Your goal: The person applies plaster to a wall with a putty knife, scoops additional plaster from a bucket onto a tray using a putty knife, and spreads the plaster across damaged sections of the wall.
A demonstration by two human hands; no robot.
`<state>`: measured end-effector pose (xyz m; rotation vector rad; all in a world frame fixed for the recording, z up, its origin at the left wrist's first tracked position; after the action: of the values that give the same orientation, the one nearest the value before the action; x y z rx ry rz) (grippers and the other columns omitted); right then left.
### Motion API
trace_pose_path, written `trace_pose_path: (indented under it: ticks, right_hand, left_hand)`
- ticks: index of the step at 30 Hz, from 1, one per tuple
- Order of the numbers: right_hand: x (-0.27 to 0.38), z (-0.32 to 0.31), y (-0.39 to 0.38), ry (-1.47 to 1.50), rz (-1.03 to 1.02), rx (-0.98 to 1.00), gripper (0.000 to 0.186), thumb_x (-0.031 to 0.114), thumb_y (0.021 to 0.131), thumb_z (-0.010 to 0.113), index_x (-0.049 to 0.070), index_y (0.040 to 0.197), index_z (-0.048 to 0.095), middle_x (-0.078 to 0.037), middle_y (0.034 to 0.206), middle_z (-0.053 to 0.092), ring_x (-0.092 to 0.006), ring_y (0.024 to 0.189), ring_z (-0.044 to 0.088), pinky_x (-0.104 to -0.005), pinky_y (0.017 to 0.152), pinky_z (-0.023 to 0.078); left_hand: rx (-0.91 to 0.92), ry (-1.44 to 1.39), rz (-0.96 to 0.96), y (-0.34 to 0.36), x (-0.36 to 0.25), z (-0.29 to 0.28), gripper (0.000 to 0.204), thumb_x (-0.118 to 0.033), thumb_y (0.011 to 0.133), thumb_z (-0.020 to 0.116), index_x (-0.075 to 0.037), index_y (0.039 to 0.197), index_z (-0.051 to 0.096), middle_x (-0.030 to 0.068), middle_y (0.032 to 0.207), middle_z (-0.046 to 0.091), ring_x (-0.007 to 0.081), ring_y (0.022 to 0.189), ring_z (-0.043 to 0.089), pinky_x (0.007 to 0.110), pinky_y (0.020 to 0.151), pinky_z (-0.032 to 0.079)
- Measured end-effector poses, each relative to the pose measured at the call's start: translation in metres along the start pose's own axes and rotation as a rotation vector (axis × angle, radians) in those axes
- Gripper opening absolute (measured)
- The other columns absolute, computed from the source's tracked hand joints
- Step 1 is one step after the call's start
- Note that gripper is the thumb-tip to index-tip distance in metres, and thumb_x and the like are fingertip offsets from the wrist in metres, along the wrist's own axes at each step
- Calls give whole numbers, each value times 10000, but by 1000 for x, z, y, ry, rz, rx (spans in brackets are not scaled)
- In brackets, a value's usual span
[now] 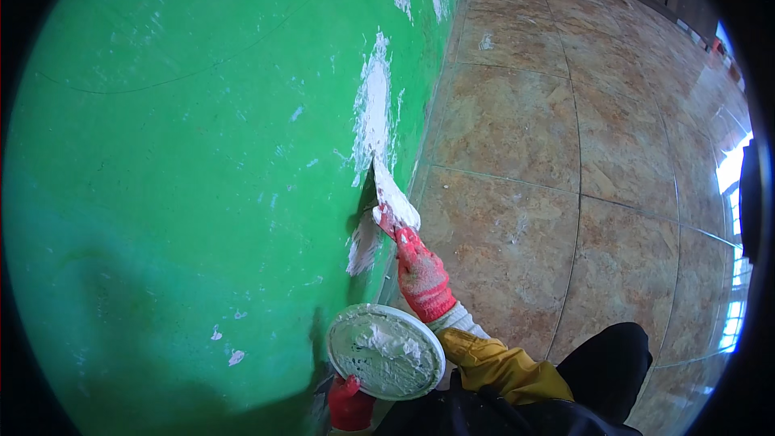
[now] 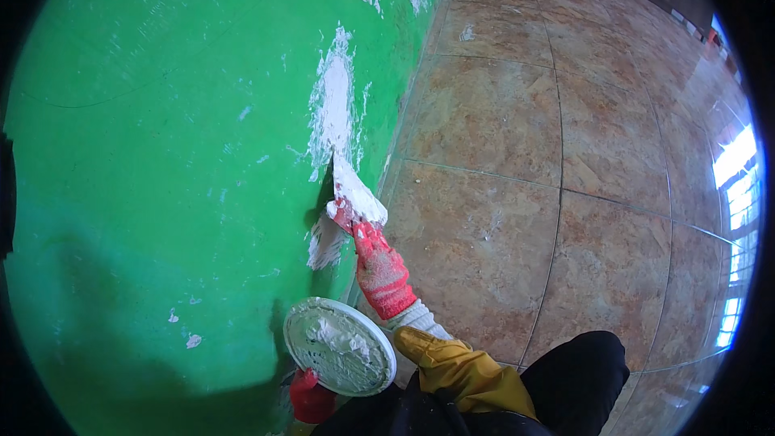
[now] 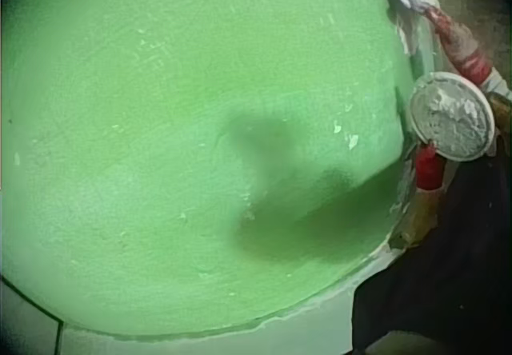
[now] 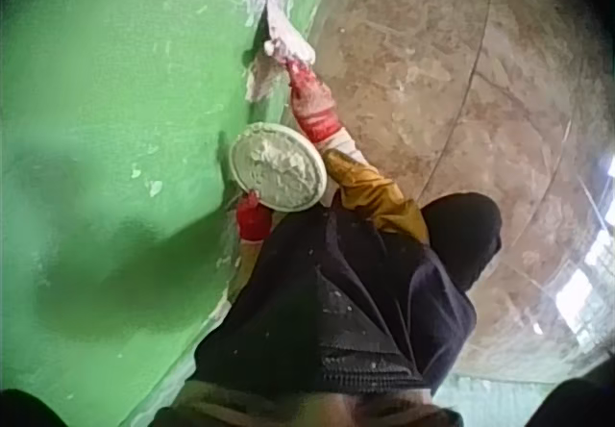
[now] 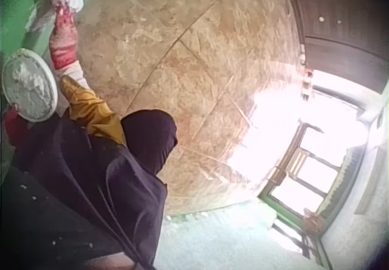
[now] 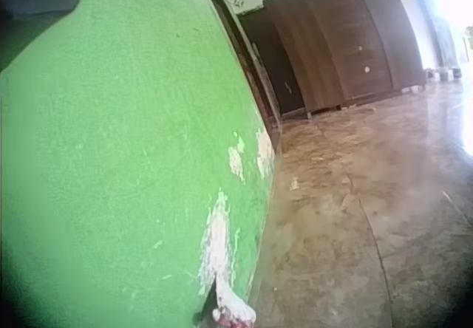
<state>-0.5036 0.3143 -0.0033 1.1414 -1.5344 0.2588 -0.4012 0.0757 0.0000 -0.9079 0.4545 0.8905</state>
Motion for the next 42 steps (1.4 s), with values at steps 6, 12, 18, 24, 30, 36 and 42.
trace_pose_path:
  ticks: [6,12,18,24,30,36,42]
  right_hand:
    - [-15,-30,-13,327,472,-124,519,-73,777,453,57,1279,461,-91,1006,621,-115,792,560,-231,711,444]
    - [-32,-23,38,349,454,-209,478,-54,813,453,43,1281,453,-36,980,609,-83,843,510,-207,761,406]
    - [-43,-8,58,667,468,-222,471,-86,808,434,-7,1273,447,-59,1155,556,-106,1022,498,-213,890,360]
    - [-34,-5,46,574,308,-216,476,-57,817,432,68,1274,472,-56,879,587,-92,755,514,-231,713,436]
    - [-5,-12,45,507,283,-122,515,-81,790,442,58,1287,455,-44,919,589,-105,762,523,-236,724,441]
    - [12,-15,41,446,196,-29,523,-88,774,415,52,1277,447,-141,873,582,-141,713,548,-265,679,457]
    - [5,-38,27,403,84,-53,520,-90,754,430,40,1256,468,-133,893,596,-158,702,555,-262,668,456]
  left_hand:
    - [-29,37,-4,-2,5,-14,574,-175,775,562,-13,1281,346,170,1171,518,313,1029,537,436,881,438]
    - [7,-18,-43,0,6,-4,539,-156,792,543,-6,1275,355,172,1130,547,298,998,557,415,866,449]
    - [11,-83,-74,0,9,-2,514,-143,824,524,-3,1284,345,177,1152,537,295,1023,550,427,884,441]
    - [53,-52,-92,4,10,6,526,-155,826,531,-9,1291,336,163,1167,535,285,1031,546,427,893,438]
    - [400,-610,-479,-9,13,28,490,-162,834,524,-7,1266,350,179,1090,567,240,886,600,342,716,510]
    - [453,-641,-547,-13,21,40,497,-177,837,511,-20,1276,340,183,1094,562,250,890,593,342,710,507]
    - [50,5,-97,-2,25,33,557,-168,804,536,-7,1293,325,181,1155,528,293,1006,549,412,859,450]
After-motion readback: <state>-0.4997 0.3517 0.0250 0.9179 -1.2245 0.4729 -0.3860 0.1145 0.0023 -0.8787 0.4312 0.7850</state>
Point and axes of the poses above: each hand's wrist, its own y-axis towards the middle knuckle, its own z-axis out of the palm, x = y × z, the point moved 6 cm from there along y, towards the middle knuckle
